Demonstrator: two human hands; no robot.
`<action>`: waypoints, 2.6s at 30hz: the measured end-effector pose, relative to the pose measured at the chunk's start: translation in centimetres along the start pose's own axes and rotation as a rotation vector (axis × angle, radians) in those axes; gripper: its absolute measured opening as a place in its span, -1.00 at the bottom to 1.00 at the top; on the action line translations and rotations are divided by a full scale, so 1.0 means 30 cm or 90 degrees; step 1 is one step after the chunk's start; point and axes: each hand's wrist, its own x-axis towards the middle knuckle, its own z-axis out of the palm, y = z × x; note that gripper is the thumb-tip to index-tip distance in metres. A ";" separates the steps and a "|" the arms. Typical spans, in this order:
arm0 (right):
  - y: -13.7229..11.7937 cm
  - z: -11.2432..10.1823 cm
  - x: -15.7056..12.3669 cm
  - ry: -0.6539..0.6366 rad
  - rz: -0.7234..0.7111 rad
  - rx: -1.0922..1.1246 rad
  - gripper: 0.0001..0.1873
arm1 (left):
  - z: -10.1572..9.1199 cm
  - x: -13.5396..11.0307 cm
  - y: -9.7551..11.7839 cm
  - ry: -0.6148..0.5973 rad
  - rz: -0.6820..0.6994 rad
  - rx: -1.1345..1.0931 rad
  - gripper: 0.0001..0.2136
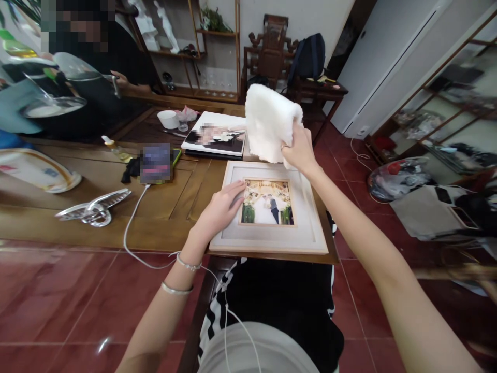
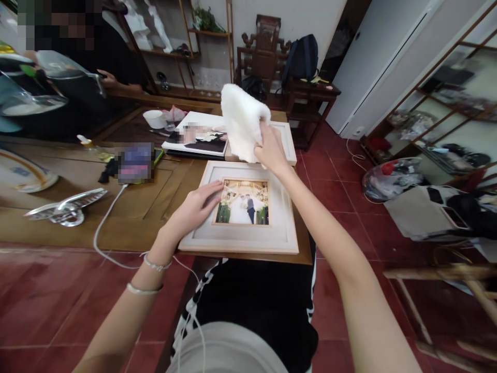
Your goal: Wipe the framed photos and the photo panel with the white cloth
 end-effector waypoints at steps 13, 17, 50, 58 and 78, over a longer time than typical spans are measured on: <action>-0.207 0.174 -0.099 -0.277 -0.398 -0.029 -0.51 | -0.004 0.003 -0.003 -0.009 0.008 0.026 -0.70; -0.195 0.193 -0.097 -0.247 -0.388 0.003 -0.52 | 0.000 0.005 -0.007 -0.009 0.013 0.026 -0.71; -0.164 -0.339 -0.572 -0.439 -0.174 -0.097 -0.45 | -0.002 0.006 -0.007 0.008 0.002 -0.004 -0.66; -0.219 -0.325 -0.646 -0.395 -0.136 -0.019 -0.50 | -0.008 0.007 -0.004 0.003 -0.005 -0.010 -0.66; -0.116 -0.167 -0.460 -0.375 -0.171 -0.097 -0.54 | -0.008 0.007 -0.008 0.010 -0.010 -0.011 -0.66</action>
